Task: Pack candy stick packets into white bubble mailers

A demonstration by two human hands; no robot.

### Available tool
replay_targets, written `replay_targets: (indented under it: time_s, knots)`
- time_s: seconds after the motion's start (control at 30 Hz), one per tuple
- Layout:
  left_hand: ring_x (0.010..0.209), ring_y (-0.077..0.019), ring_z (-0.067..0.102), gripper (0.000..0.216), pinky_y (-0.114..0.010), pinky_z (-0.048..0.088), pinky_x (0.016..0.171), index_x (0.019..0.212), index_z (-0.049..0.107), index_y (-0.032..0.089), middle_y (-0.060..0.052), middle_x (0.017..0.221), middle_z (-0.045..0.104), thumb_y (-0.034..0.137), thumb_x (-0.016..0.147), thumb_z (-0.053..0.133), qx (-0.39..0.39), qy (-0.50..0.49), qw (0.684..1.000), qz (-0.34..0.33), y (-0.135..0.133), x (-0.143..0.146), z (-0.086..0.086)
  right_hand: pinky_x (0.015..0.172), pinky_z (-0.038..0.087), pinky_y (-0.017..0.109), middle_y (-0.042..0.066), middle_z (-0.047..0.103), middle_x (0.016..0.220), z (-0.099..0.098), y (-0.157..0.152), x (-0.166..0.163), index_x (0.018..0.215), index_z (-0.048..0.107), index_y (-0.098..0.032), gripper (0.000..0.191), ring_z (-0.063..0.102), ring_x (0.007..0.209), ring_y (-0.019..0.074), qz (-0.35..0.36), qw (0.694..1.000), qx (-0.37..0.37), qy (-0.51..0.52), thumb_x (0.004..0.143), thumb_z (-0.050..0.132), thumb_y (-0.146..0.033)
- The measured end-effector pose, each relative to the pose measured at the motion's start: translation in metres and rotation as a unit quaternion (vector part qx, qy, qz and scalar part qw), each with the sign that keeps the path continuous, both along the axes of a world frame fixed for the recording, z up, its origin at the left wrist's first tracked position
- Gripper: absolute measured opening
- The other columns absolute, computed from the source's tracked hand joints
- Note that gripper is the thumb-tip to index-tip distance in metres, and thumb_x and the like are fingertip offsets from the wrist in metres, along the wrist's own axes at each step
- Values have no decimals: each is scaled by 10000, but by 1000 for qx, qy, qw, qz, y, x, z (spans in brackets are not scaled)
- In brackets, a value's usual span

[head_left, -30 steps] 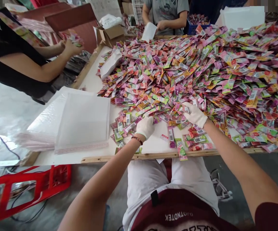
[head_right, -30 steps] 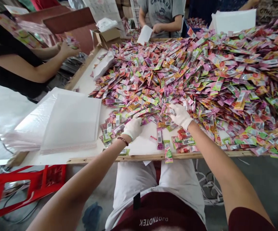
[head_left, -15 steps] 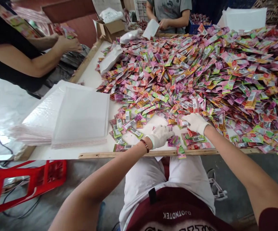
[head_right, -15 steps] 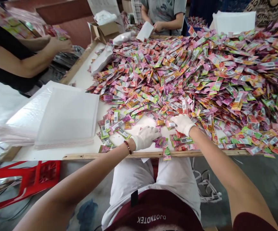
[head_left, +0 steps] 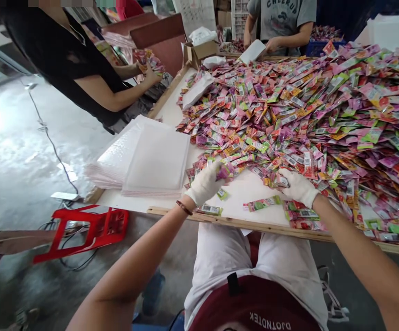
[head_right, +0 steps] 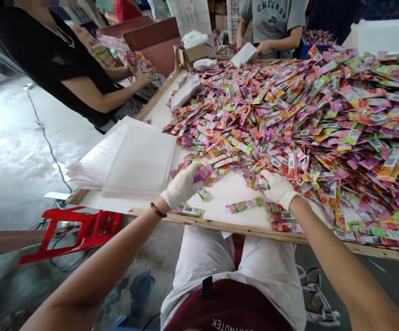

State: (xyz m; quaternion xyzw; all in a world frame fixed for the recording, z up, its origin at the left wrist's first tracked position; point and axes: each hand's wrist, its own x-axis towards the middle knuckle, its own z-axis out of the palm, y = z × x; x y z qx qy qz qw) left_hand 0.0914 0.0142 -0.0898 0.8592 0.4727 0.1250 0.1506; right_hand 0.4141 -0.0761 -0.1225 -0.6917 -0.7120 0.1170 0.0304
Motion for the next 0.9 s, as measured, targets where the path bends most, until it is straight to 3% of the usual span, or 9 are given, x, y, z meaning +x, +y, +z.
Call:
replay_targets:
  time_s: [0.1,0.23,0.37,0.47,0.57,0.7,0.8,0.9]
  knots:
    - [975,-299,680,426,-356,515,835,1170,616,160,-138,1027,720,274,762,656,-16,74,995,60,27,-8,-5,793,452,356,116,718,1081,-6,9,-8,1217,603,-210,439,659,962,288,-9,998,-36,-52,796,625,-331]
    - [949,-326,686,273,-381,514,830,998,697,146,-166,994,713,268,765,625,-52,131,989,51,36,-6,-16,839,445,383,116,696,1113,-4,7,-10,1091,672,-205,321,631,1011,296,0,995,-58,-77,787,611,-284]
    - [1006,-306,663,376,-370,495,889,1118,667,172,-141,1122,672,264,759,605,17,88,996,-8,29,-18,-7,915,412,415,144,659,1157,6,-9,-7,1045,688,-185,293,577,1074,324,28,998,22,-50,767,604,-228]
    - [954,-293,665,397,-369,474,881,1157,634,188,-104,991,699,243,766,598,15,105,993,-58,17,-33,2,921,413,392,121,681,1078,14,-21,-11,1048,662,-183,269,593,1036,295,71,996,48,30,799,567,-216]
    - [887,-269,667,403,-375,442,888,1170,613,200,-74,897,708,204,768,595,-6,165,978,-128,2,-37,1,907,423,355,104,687,1081,15,-27,-24,1078,638,-187,308,604,1027,269,142,987,21,77,781,556,-177]
    - [916,-258,661,420,-404,402,913,1145,629,185,-107,997,702,116,732,595,-8,231,955,-185,-12,-27,-14,876,421,379,109,691,1070,10,-30,-45,1147,620,-190,410,611,1013,289,173,984,-47,19,740,586,-166]
    - [966,-291,644,313,-444,392,919,1021,680,183,-129,1022,684,118,726,600,-2,223,954,-198,-18,-16,-23,813,421,391,107,697,1015,6,-29,-53,1046,659,-209,275,620,971,307,165,980,-105,-42,782,586,-227]
    - [1009,-303,626,296,-445,411,932,990,676,180,-136,1073,668,173,696,639,-4,152,965,-214,-25,-9,-23,835,410,389,117,690,1067,9,-26,-52,999,685,-206,242,608,1010,312,185,975,-107,-59,772,609,-239]
